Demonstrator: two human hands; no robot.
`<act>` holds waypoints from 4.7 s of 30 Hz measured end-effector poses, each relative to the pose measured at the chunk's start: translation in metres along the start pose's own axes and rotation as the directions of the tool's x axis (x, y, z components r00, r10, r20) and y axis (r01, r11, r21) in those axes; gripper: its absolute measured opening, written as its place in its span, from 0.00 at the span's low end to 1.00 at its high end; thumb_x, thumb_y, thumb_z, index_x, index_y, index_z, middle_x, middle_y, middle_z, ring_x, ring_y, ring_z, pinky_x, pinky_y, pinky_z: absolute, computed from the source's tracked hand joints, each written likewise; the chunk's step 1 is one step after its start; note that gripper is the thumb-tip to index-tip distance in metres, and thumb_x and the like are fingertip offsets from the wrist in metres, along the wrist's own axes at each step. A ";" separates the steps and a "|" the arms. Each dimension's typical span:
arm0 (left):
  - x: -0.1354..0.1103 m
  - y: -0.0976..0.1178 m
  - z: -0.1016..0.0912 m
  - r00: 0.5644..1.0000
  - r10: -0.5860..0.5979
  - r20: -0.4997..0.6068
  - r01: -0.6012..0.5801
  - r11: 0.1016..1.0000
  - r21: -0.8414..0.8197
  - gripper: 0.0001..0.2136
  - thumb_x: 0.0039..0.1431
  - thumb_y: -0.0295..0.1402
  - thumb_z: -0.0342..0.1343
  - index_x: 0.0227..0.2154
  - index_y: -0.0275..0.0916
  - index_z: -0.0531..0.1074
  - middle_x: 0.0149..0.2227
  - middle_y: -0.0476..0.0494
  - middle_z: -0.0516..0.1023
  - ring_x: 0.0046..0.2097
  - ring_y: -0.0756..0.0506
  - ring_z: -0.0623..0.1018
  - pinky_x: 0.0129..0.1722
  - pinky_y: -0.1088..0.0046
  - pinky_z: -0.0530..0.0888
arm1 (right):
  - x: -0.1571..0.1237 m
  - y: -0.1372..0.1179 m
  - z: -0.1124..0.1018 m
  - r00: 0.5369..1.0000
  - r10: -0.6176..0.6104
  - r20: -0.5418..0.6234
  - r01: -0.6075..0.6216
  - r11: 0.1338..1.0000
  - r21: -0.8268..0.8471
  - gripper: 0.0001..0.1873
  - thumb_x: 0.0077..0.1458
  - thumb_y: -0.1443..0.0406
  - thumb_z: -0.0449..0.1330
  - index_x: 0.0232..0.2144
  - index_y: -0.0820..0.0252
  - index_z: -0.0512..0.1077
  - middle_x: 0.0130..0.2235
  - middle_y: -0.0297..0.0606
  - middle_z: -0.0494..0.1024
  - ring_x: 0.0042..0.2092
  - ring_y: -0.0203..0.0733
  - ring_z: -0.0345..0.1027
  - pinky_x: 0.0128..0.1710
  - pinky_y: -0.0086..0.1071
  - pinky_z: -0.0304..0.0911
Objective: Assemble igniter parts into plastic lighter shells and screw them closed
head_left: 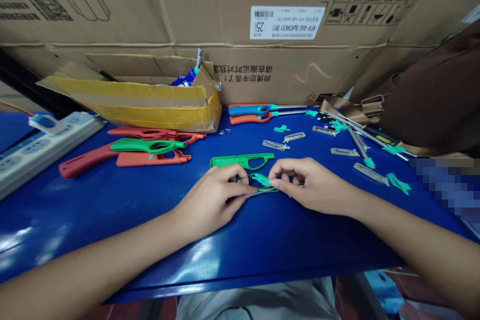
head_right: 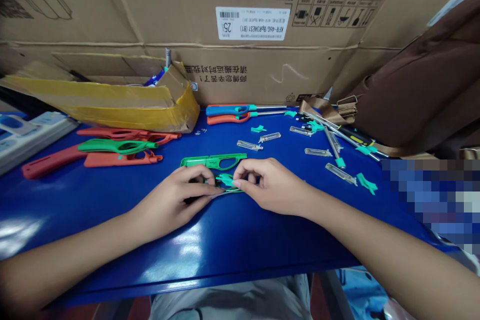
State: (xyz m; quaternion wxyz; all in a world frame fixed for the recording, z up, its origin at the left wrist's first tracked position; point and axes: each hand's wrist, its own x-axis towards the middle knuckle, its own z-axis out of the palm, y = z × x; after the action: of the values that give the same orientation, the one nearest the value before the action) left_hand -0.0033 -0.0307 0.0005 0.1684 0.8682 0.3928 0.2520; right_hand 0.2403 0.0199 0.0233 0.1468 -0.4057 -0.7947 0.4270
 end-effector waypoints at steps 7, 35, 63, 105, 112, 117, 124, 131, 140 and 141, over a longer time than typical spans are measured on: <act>-0.001 0.005 -0.002 0.999 0.020 0.044 -0.022 0.999 0.044 0.13 0.68 0.25 0.52 0.47 0.42 0.80 0.42 0.42 0.77 0.44 0.44 0.76 0.44 0.65 0.73 | 0.000 0.000 -0.001 0.999 -0.053 0.013 0.053 0.998 -0.039 0.10 0.63 0.60 0.58 0.34 0.59 0.75 0.26 0.31 0.71 0.26 0.33 0.61 0.25 0.26 0.56; 0.001 -0.005 -0.019 0.995 -0.040 0.088 0.029 0.992 0.119 0.11 0.65 0.36 0.60 0.48 0.41 0.76 0.45 0.44 0.81 0.47 0.40 0.77 0.48 0.60 0.74 | -0.003 0.013 -0.005 0.904 -0.413 0.111 0.405 0.746 -0.529 0.10 0.69 0.65 0.53 0.41 0.58 0.74 0.41 0.38 0.76 0.38 0.38 0.71 0.35 0.30 0.60; 0.001 -0.004 -0.011 0.995 -0.078 0.066 0.076 0.997 0.026 0.11 0.65 0.35 0.61 0.48 0.39 0.78 0.41 0.43 0.76 0.44 0.42 0.77 0.45 0.62 0.75 | -0.003 0.010 -0.001 0.870 -0.471 0.143 0.461 0.676 -0.575 0.11 0.69 0.66 0.52 0.39 0.60 0.75 0.40 0.37 0.76 0.36 0.36 0.71 0.32 0.30 0.58; 0.001 0.000 -0.011 0.994 -0.068 0.081 0.061 0.994 0.089 0.16 0.67 0.36 0.58 0.56 0.43 0.71 0.44 0.42 0.76 0.47 0.40 0.77 0.45 0.63 0.75 | -0.003 0.010 -0.004 0.890 -0.433 0.143 0.444 0.754 -0.484 0.12 0.70 0.63 0.53 0.40 0.58 0.76 0.41 0.39 0.76 0.37 0.36 0.71 0.35 0.30 0.61; 0.000 0.000 -0.010 0.994 -0.048 0.101 0.038 0.994 0.098 0.17 0.68 0.35 0.56 0.58 0.45 0.71 0.41 0.43 0.74 0.43 0.42 0.76 0.42 0.66 0.73 | -0.007 0.006 -0.012 0.932 -0.340 0.123 0.360 0.846 -0.393 0.04 0.63 0.65 0.61 0.39 0.58 0.75 0.40 0.38 0.75 0.36 0.37 0.69 0.35 0.30 0.62; -0.001 0.000 -0.010 0.993 -0.039 0.108 0.030 0.996 0.084 0.17 0.69 0.34 0.55 0.59 0.45 0.71 0.41 0.43 0.73 0.42 0.44 0.75 0.42 0.66 0.73 | -0.005 0.009 -0.012 0.940 -0.320 0.122 0.342 0.864 -0.370 0.02 0.62 0.65 0.63 0.38 0.58 0.75 0.39 0.36 0.76 0.35 0.35 0.68 0.33 0.29 0.60; -0.001 -0.001 -0.009 0.993 -0.041 0.110 0.032 0.996 0.085 0.17 0.69 0.34 0.54 0.59 0.45 0.71 0.42 0.42 0.73 0.43 0.43 0.74 0.44 0.65 0.73 | -0.007 0.004 -0.010 0.945 -0.320 0.072 0.325 0.879 -0.349 0.04 0.62 0.68 0.60 0.35 0.58 0.75 0.36 0.35 0.75 0.31 0.33 0.64 0.31 0.28 0.59; 0.000 -0.001 -0.010 0.994 -0.040 0.103 0.030 0.995 0.091 0.17 0.69 0.35 0.54 0.59 0.44 0.71 0.42 0.42 0.73 0.43 0.42 0.75 0.44 0.64 0.73 | -0.005 0.004 -0.010 0.940 -0.331 0.084 0.339 0.872 -0.354 0.07 0.63 0.69 0.58 0.34 0.59 0.76 0.36 0.36 0.76 0.31 0.33 0.65 0.31 0.28 0.59; 0.000 0.000 -0.009 0.993 -0.050 0.109 0.040 0.995 0.091 0.18 0.69 0.34 0.54 0.60 0.43 0.70 0.43 0.42 0.73 0.44 0.42 0.75 0.44 0.64 0.73 | -0.004 0.005 -0.012 0.939 -0.332 0.092 0.342 0.869 -0.358 0.07 0.62 0.70 0.59 0.33 0.60 0.77 0.36 0.35 0.75 0.31 0.32 0.66 0.31 0.27 0.59; 0.000 0.000 -0.009 0.993 -0.054 0.110 0.044 0.995 0.095 0.18 0.69 0.34 0.54 0.60 0.43 0.70 0.43 0.42 0.73 0.44 0.42 0.75 0.44 0.65 0.73 | -0.005 0.006 -0.012 0.938 -0.334 0.095 0.346 0.868 -0.356 0.07 0.62 0.70 0.59 0.34 0.60 0.77 0.36 0.35 0.75 0.31 0.32 0.66 0.31 0.27 0.59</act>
State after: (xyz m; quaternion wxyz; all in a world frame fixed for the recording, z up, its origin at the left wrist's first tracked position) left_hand -0.0088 -0.0301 0.0078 0.1560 0.8780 0.4151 0.1804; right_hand 0.2530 0.0248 0.0265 0.1289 -0.2732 -0.9215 0.2442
